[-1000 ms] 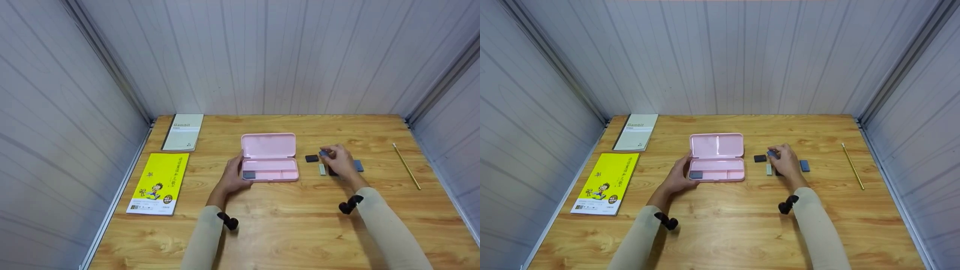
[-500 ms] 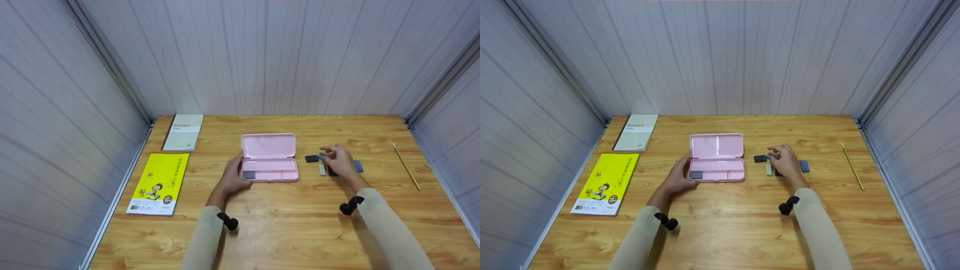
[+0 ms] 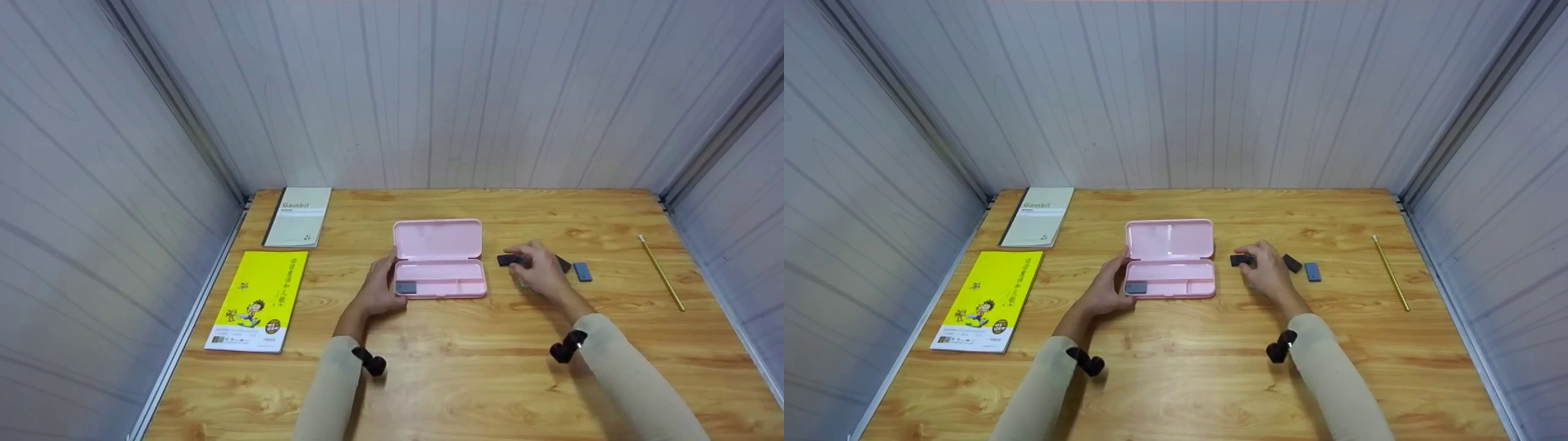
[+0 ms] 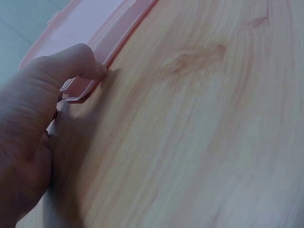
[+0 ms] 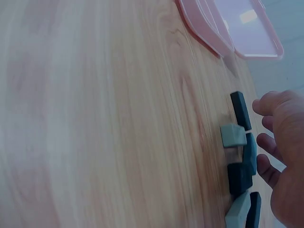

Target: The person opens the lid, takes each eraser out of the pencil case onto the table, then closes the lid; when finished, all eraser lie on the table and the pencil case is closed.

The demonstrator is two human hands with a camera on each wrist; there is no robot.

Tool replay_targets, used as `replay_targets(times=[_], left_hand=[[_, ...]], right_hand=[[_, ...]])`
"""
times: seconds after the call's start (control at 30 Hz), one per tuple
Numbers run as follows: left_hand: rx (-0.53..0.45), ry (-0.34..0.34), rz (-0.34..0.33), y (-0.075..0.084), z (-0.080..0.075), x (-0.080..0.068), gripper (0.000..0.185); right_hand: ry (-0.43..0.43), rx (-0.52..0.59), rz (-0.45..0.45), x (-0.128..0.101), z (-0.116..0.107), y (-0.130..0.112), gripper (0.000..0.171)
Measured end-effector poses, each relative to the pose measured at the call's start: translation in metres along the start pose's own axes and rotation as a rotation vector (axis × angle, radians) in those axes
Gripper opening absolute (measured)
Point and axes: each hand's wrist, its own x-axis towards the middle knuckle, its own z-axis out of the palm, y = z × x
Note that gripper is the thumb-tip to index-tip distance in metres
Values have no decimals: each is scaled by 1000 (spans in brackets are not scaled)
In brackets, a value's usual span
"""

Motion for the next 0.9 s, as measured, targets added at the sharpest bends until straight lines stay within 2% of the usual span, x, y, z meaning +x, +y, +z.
replay_targets(times=[0.33,0.63,0.9], left_hand=[[15,-26,7,-1,-1,0,130],[11,-30,8,1,-2,1,131],[-7,-35,-3,1,-2,-1,129]], right_hand=[[-15,-2,-131,-1,15,-24,34],[-92,14,-134,2,31,-50,36],[-112,52,-160,5,49,-70,35]])
